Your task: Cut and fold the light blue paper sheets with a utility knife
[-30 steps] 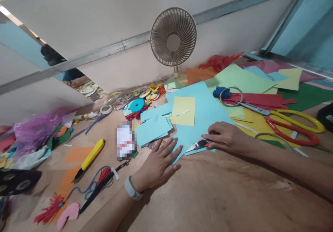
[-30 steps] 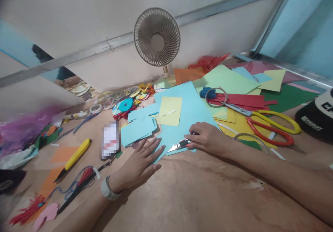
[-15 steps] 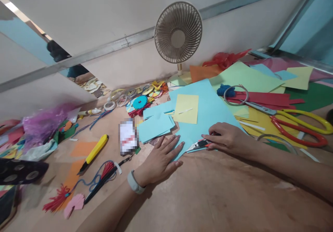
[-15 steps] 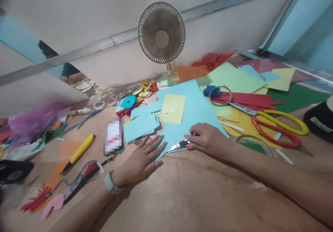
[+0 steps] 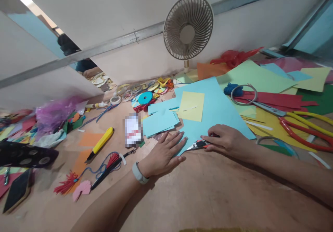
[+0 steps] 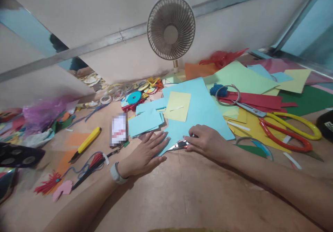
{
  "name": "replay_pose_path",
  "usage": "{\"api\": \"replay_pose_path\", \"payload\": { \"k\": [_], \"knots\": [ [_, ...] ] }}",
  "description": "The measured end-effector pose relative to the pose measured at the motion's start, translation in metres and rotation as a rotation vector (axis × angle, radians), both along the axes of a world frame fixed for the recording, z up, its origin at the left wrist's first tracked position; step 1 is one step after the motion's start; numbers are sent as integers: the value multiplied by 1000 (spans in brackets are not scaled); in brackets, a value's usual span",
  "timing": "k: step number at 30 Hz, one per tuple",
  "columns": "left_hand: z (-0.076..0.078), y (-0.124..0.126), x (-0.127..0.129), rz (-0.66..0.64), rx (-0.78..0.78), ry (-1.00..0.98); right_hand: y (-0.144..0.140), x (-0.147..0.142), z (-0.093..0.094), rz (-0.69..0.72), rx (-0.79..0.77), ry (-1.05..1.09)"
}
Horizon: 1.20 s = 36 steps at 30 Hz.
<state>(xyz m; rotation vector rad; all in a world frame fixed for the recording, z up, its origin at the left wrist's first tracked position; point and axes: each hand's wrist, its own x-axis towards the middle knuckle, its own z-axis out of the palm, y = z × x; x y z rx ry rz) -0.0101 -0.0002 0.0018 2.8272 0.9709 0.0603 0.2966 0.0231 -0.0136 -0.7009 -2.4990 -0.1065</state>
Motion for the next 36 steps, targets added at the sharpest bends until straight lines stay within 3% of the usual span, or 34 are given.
{"api": "replay_pose_path", "payload": {
  "k": [21, 30, 36],
  "knots": [
    [0, -2, 3, 18, -8, -3, -8, -7, -5, -34, -12, 4],
    [19, 10, -14, 37, -112, -75, -6, -4, -10, -37, -7, 16],
    [10, 10, -21, -13, -101, -51, -6, -4, -9, -12, -31, 26]
  ]
}}
